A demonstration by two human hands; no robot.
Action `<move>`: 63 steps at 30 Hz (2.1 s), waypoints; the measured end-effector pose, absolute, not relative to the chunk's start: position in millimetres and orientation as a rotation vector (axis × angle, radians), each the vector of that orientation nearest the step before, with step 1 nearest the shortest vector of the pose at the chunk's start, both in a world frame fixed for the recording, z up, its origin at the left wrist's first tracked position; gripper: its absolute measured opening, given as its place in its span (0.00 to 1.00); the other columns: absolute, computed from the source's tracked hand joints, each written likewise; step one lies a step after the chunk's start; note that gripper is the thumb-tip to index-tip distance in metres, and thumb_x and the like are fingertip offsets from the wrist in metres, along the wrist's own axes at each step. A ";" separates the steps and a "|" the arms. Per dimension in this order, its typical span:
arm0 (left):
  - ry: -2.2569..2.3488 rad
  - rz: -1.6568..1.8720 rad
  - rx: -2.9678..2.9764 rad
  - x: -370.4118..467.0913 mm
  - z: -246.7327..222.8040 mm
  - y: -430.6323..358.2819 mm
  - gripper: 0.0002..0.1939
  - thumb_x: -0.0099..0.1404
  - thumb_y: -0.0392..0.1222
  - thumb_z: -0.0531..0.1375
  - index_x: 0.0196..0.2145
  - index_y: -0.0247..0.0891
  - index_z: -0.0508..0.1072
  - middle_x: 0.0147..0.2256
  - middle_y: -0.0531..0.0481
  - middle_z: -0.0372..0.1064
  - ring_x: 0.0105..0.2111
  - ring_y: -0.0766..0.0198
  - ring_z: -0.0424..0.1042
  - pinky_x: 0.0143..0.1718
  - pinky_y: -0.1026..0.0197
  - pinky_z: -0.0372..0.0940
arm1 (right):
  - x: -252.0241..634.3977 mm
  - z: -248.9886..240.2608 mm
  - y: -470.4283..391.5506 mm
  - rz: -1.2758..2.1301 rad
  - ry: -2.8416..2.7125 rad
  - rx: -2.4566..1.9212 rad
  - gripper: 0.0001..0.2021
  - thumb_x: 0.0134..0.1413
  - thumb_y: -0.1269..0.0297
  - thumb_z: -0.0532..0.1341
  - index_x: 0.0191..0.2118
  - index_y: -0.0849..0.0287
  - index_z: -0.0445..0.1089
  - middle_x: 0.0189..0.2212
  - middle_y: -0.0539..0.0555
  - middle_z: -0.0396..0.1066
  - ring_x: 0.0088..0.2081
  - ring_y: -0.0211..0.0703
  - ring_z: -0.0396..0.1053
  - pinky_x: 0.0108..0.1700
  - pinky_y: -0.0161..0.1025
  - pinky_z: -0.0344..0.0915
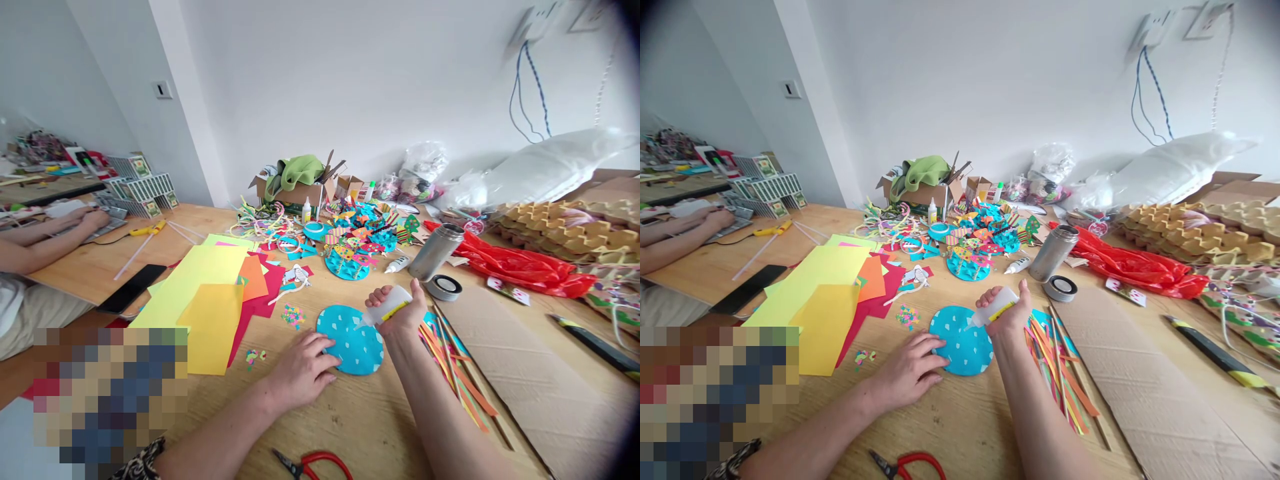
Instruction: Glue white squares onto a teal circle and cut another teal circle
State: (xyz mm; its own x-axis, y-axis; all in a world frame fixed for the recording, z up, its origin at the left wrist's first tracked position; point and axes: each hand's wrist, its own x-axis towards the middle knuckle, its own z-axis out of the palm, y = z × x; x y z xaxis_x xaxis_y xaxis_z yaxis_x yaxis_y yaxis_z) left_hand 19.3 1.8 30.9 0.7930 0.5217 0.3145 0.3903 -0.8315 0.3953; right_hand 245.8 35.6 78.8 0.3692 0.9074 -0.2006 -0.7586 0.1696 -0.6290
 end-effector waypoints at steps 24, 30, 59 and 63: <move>0.699 0.592 2.659 19.4 31.9 1.7 0.13 0.60 0.41 0.64 0.44 0.43 0.75 0.51 0.47 0.68 0.53 0.55 0.62 0.58 0.48 0.57 | 246.4 75.9 35.3 1.140 -0.283 -0.765 0.23 0.48 0.42 0.52 0.15 0.55 0.58 0.09 0.47 0.54 0.12 0.36 0.54 0.16 0.36 0.53; 0.689 0.601 2.664 19.3 32.0 1.8 0.13 0.60 0.41 0.64 0.45 0.44 0.75 0.51 0.47 0.68 0.53 0.55 0.62 0.58 0.48 0.56 | 246.4 75.6 35.8 1.127 -0.281 -0.783 0.26 0.49 0.39 0.50 0.14 0.55 0.57 0.08 0.47 0.54 0.12 0.36 0.53 0.16 0.36 0.52; 0.678 0.608 2.672 18.4 32.4 1.1 0.12 0.61 0.41 0.63 0.44 0.43 0.75 0.51 0.47 0.68 0.53 0.56 0.63 0.59 0.49 0.55 | 246.7 74.1 36.2 1.106 -0.251 -0.808 0.26 0.50 0.41 0.49 0.13 0.55 0.59 0.08 0.47 0.54 0.12 0.36 0.53 0.15 0.36 0.51; 0.678 0.617 2.672 18.5 32.3 1.4 0.12 0.61 0.41 0.63 0.44 0.43 0.75 0.51 0.48 0.68 0.53 0.56 0.63 0.59 0.49 0.56 | 246.5 74.2 36.5 1.095 -0.247 -0.814 0.26 0.50 0.40 0.49 0.14 0.55 0.58 0.07 0.47 0.53 0.11 0.36 0.53 0.15 0.36 0.52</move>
